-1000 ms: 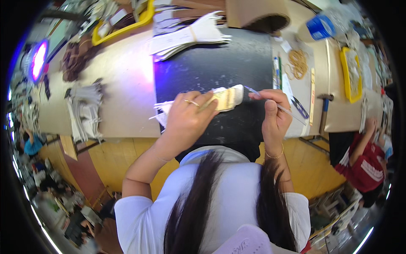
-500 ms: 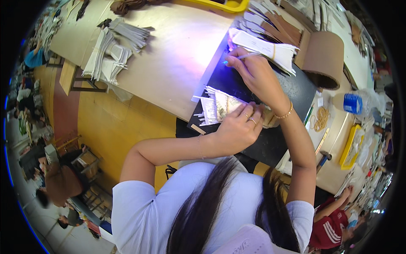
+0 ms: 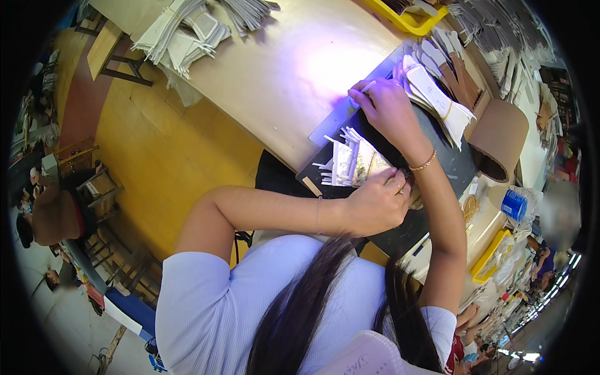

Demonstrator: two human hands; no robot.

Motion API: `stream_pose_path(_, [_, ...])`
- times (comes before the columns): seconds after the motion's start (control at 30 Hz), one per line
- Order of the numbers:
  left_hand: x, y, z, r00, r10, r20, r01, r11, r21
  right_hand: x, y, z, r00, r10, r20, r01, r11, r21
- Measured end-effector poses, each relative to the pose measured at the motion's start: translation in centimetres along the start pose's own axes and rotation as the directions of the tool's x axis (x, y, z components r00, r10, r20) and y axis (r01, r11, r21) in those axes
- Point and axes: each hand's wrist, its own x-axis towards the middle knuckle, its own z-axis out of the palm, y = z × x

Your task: The person picks up a bundle of white fabric pieces, separates them, and uses a pen to mark each piece individually. The marked pieces are placed on the table. The person repeats this process for multiple pieces.

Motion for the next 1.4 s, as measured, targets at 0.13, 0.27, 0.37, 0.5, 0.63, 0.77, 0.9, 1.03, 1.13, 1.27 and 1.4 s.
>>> stream_pose_path(0.13, [-0.1,0.0,0.2,0.999,-0.009,-0.032,0.009,1.0,0.008,0.0,-0.1,0.3,0.998,-0.003,-0.061,0.003,1.0,-0.005])
stream_pose_path(0.27, [0.0,0.0,-0.1,1.0,0.002,-0.002,-0.002,1.0,-0.008,-0.4,0.1,0.8,0.983,-0.051,-0.174,0.055,0.998,0.017])
stream_pose_path(0.37, [0.1,-0.4,-0.2,0.998,0.033,0.056,-0.031,0.998,-0.047,-1.3,-1.1,-1.0,0.945,0.081,-0.316,0.0,0.968,0.25])
stream_pose_path(0.5, [0.5,-0.7,-0.5,0.999,0.04,0.036,-0.041,0.999,0.03,-5.8,-2.1,-6.6,0.79,0.346,-0.506,0.086,0.755,0.65])
stream_pose_path(0.63, [1.3,-1.7,-1.8,0.986,0.06,0.156,-0.051,0.997,-0.061,-13.6,-2.0,-8.6,0.589,0.444,-0.675,0.205,0.726,0.657])
stream_pose_path(0.77, [1.5,-2.4,-1.6,0.987,0.074,0.14,-0.049,0.984,-0.173,-21.3,-3.0,-5.8,0.462,0.658,-0.594,0.08,0.636,0.767])
stream_pose_path(0.9, [2.1,-2.6,-2.0,0.982,0.102,0.157,-0.07,0.978,-0.197,-24.8,-4.8,-2.6,0.377,0.762,-0.526,0.001,0.567,0.823])
stream_pose_path(1.03, [2.5,-3.0,-2.4,0.972,0.084,0.221,-0.037,0.978,-0.207,-25.6,-5.5,-0.9,0.298,0.819,-0.49,0.001,0.513,0.858])
stream_pose_path(1.13, [2.6,-3.0,-2.3,0.973,0.082,0.216,-0.036,0.977,-0.211,-25.5,-5.9,-0.9,0.298,0.836,-0.46,-0.026,0.489,0.872])
stream_pose_path(1.27, [2.8,-3.1,-2.5,0.968,0.052,0.244,0.004,0.975,-0.224,-25.5,-5.5,-0.5,0.298,0.836,-0.46,-0.044,0.494,0.869])
stream_pose_path(1.4, [2.9,-2.8,-2.5,0.968,0.052,0.246,-0.001,0.98,-0.201,-25.4,-5.2,-0.4,0.297,0.816,-0.496,-0.032,0.528,0.849])
